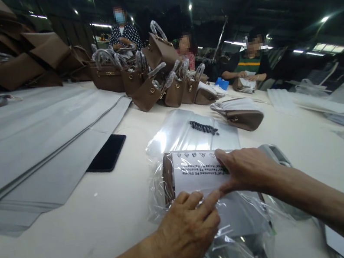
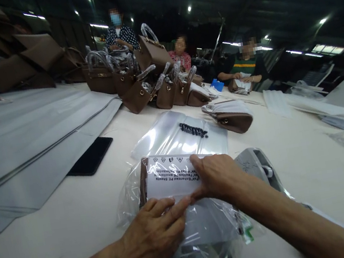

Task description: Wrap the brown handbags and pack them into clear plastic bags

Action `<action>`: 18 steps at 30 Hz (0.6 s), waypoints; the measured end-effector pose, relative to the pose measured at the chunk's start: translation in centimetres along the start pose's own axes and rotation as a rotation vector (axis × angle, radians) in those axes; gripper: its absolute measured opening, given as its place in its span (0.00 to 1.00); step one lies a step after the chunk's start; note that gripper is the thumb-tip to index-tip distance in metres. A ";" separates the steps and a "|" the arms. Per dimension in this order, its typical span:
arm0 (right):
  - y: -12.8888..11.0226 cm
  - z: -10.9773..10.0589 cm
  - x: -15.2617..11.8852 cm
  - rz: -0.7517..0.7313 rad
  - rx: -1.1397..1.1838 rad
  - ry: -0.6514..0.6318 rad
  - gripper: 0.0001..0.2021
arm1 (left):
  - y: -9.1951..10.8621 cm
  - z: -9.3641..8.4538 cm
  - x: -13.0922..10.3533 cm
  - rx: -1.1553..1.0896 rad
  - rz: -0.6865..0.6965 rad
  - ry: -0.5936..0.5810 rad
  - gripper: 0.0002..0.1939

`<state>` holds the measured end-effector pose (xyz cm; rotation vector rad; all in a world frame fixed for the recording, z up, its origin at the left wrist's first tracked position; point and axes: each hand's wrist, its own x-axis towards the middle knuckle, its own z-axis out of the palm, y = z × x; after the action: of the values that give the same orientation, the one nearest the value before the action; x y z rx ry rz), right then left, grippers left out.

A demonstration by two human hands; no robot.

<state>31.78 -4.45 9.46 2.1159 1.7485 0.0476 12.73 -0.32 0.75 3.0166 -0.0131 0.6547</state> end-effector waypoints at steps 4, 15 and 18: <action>2.7 0.1 -0.5 0.061 -0.036 0.039 0.31 | -0.1 -0.6 0.3 0.020 0.034 -0.066 0.10; 2.9 4.5 -4.0 0.316 0.356 0.361 0.21 | 0.3 -0.7 0.6 0.031 -0.018 -0.050 0.09; 5.2 6.4 -4.9 0.469 0.547 0.536 0.23 | 0.0 -1.9 0.1 -0.068 -0.018 -0.034 0.11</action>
<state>37.36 -11.62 6.32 3.1181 1.6014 0.3243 12.04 -0.22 2.56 2.9590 -0.0089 0.5893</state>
